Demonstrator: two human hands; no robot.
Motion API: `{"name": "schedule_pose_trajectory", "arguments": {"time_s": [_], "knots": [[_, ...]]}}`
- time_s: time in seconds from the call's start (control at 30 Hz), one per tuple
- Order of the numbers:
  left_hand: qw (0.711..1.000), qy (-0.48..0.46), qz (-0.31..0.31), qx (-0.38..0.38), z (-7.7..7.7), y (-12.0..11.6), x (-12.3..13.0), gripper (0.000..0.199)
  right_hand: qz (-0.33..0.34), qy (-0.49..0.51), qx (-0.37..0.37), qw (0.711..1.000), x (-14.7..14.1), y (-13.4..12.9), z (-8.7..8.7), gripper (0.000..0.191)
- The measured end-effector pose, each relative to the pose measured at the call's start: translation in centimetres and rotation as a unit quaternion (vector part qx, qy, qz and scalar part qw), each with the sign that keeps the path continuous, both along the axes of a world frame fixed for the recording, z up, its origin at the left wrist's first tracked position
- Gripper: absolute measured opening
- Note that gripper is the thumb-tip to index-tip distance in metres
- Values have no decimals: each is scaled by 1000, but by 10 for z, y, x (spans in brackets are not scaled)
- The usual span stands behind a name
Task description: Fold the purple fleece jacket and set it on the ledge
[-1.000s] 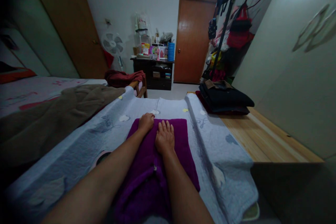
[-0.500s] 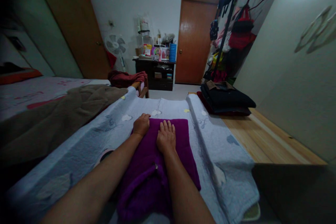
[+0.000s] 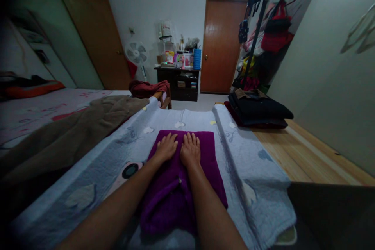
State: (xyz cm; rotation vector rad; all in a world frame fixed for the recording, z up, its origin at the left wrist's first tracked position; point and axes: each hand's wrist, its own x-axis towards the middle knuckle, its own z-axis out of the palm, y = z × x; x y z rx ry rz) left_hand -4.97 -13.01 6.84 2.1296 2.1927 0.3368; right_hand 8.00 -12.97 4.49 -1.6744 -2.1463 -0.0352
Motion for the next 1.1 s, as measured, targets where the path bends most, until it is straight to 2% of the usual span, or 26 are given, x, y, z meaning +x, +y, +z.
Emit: {"name": "schedule_pose_trajectory", "arguments": {"time_s": [0.13, 0.27, 0.4, 0.6, 0.9, 1.1], "knots": [[999, 27, -4, 17, -15, -13, 2, 54, 2, -3, 1, 1000, 0, -1, 1, 49], [997, 61, -32, 42, -20, -27, -3, 60, 1, -5, 7, 1000, 0, -1, 1, 49], [995, 73, -52, 38, -17, -48, -9, 63, -1, -6, 11, 1000, 0, -1, 1, 49], [996, 41, -80, -31, -12, -74, -20, 79, -2, -4, 24, 1000, 0, -4, 2, 49], [990, 12, -114, -82, -12, -93, -37, 98, 4, 5, 28, 1000, 3, -2, 1, 48], [984, -3, -129, -126, -2, -103, -45, 107, 9, 3, 31, 999, 3, -4, 4, 48]]}}
